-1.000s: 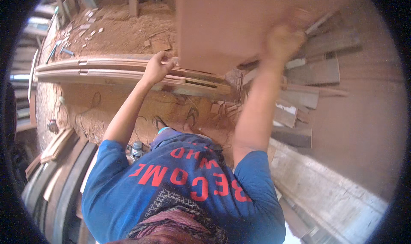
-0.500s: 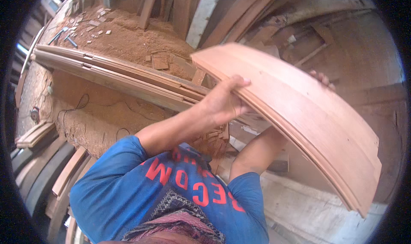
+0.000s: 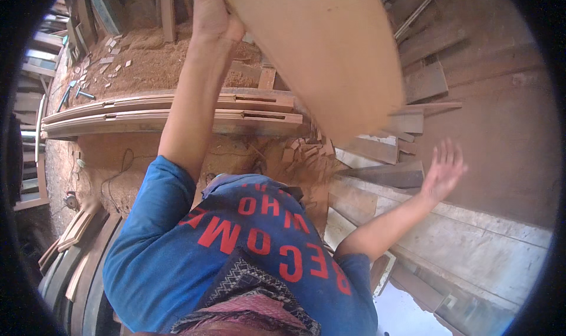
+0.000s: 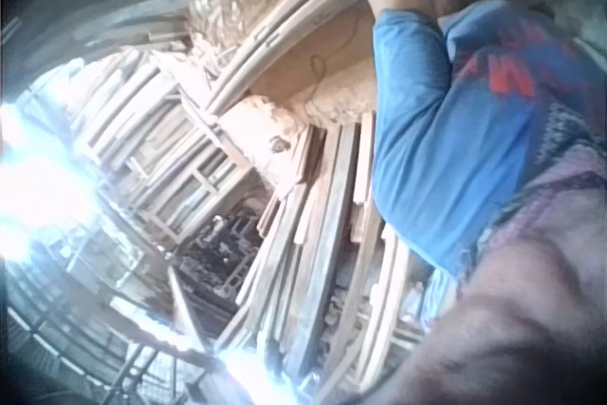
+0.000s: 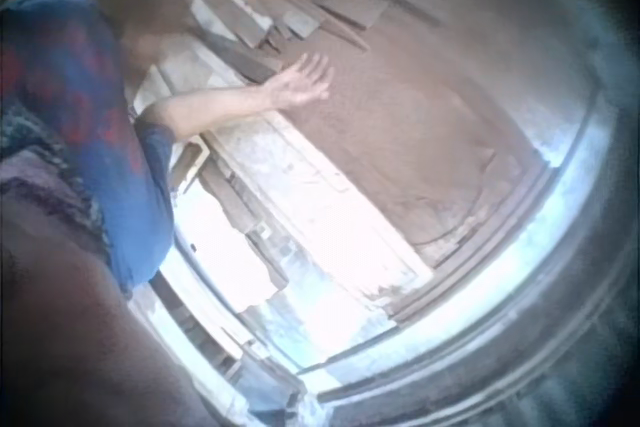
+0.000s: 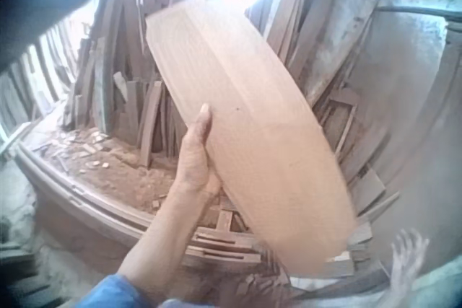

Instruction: The person assembles curved wooden pieces by hand, using a hammer to tap them together. They repeatedly pick up, align, and fit the pieces, occasionally adjusting their position while sitting on the floor.

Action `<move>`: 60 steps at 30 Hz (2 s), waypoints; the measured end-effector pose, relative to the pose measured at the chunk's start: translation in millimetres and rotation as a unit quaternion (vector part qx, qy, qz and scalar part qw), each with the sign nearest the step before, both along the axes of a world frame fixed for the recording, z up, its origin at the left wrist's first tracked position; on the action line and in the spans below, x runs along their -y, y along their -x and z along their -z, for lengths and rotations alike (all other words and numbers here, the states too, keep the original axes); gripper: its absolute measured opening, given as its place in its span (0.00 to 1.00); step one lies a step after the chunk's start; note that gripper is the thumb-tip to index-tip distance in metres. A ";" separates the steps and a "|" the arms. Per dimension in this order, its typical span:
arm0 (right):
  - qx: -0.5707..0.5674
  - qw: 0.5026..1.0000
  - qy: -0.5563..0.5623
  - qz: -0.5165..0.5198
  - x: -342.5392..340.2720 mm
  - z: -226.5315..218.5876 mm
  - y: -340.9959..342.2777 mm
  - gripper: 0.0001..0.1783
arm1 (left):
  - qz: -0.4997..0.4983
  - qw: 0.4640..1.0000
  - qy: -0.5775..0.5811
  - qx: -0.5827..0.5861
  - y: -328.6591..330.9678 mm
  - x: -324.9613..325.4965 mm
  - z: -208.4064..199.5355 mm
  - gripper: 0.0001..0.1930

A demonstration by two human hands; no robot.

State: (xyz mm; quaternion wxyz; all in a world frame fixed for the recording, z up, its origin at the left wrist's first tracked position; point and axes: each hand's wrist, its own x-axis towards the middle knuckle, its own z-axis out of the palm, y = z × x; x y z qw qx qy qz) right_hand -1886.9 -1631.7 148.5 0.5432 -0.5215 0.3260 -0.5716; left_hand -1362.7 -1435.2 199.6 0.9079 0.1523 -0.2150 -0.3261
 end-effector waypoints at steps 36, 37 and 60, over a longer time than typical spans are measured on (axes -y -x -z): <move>-0.265 0.906 0.071 -0.322 -90.4 74.5 -298.4 0.35 | -0.119 0.925 -0.238 0.273 12.9 -72.1 99.4 0.17; -0.266 0.908 0.082 -0.312 -88.0 82.8 -297.6 0.36 | -0.133 0.929 -0.223 0.265 15.2 -73.4 98.5 0.17; 0.038 0.967 0.052 -0.248 -56.5 10.0 -276.3 0.47 | -0.048 0.814 -0.375 0.442 14.0 -94.3 124.3 0.30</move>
